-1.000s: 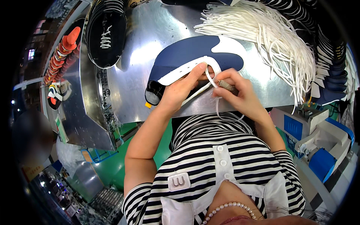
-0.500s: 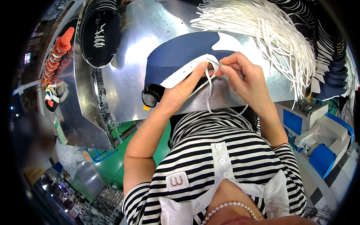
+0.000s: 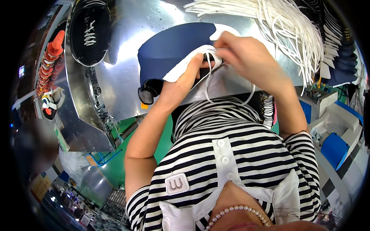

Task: The person threads white shoelaces through the eyelets of a blue and white sneaker, pulling them tight and arranging them neatly. They repeat this process for a second shoe, ensuring the laces are properly aligned and secured.

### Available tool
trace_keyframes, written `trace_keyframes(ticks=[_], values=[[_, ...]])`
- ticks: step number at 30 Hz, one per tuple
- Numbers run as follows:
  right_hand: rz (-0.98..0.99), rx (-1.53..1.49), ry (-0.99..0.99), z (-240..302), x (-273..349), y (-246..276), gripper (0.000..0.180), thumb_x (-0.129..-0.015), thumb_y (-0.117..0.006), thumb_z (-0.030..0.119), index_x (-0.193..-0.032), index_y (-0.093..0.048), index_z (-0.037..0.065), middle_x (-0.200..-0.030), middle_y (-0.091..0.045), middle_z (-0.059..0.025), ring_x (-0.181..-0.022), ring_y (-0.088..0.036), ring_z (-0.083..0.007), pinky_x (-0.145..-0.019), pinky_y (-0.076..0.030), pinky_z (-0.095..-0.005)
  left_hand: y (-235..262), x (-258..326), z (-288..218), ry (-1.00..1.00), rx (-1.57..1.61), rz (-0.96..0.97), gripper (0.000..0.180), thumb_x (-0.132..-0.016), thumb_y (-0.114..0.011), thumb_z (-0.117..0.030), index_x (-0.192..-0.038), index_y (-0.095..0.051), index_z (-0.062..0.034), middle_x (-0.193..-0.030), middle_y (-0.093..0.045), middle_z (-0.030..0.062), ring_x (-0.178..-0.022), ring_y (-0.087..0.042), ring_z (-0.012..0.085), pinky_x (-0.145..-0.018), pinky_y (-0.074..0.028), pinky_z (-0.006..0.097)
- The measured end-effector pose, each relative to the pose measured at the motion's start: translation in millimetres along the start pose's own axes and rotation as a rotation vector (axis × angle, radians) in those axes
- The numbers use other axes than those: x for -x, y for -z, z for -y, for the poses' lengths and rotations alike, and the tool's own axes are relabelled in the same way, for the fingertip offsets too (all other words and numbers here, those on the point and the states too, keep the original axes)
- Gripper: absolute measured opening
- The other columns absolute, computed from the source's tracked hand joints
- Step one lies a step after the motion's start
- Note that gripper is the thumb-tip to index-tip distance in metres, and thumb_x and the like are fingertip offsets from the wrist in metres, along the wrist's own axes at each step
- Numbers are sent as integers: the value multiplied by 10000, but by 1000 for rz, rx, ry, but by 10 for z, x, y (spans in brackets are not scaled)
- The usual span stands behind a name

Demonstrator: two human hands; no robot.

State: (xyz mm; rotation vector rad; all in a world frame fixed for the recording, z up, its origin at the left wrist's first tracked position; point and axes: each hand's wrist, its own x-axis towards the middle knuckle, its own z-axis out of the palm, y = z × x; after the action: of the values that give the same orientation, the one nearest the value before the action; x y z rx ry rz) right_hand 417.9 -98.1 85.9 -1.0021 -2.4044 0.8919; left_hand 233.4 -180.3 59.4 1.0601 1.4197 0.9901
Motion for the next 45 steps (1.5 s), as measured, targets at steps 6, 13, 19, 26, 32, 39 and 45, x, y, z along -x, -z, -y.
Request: trace_keyframes(ticks=[6,13,19,26,32,39,45], values=[[-92,-472,-312,-432,-74,7,496,-761,-830,264,-1133,-625,8,-957,-691,-49,-835,-630,-92,-706,-498,-241,142,-86,-38,-1,43,-3,536,-1034,-468,-388,-1127,-667,101,-1044,-709,121,-939,-647,157,-882,-497,275],[-357,-857,-416,-496,-295,-178,360,-825,-781,187,-1124,-625,62,-941,-663,3,-773,-563,-50,-673,-441,-192,366,-102,-126,-223,-430,37,359,-949,-628,-275,-1145,-630,26,-1059,-695,213,-926,-699,308,-826,-526,373],[-156,-888,-406,-369,114,-311,232,-893,-717,222,-1041,-678,48,-884,-654,16,-739,-550,-52,-673,-446,-197,305,-10,-95,-424,-808,-117,204,-857,-723,-123,-1023,-660,-24,-887,-704,154,-746,-695,302,-647,-518,353],[10,-877,-352,-130,48,-524,195,-895,-713,221,-872,-655,36,-803,-565,92,-749,-458,-17,-655,-385,-200,185,-13,-308,-554,-810,-196,211,-860,-719,-113,-1035,-653,-17,-841,-685,175,-748,-688,327,-655,-518,366],[342,-221,-107,-182,1018,-191,156,-856,-697,135,-854,-612,3,-700,-509,-103,-619,-523,-199,-580,-415,-294,604,-108,-739,-644,-516,-487,213,-893,-700,-106,-1068,-658,7,-836,-702,92,-663,-640,118,-605,-501,261],[50,-456,-265,-135,1284,39,153,-837,-744,132,-914,-693,10,-715,-559,-39,-628,-497,-128,-582,-409,-284,441,-61,-314,-349,-843,-74,226,-880,-685,-167,-1085,-659,-77,-882,-698,152,-711,-649,290,-665,-512,361],[-217,-661,-234,-146,83,-290,239,-839,-751,215,-978,-720,23,-775,-681,-43,-690,-594,-86,-646,-470,-250,396,-94,-283,-339,-961,51,300,-911,-654,-219,-1136,-641,-21,-970,-692,183,-825,-672,341,-736,-513,391]])
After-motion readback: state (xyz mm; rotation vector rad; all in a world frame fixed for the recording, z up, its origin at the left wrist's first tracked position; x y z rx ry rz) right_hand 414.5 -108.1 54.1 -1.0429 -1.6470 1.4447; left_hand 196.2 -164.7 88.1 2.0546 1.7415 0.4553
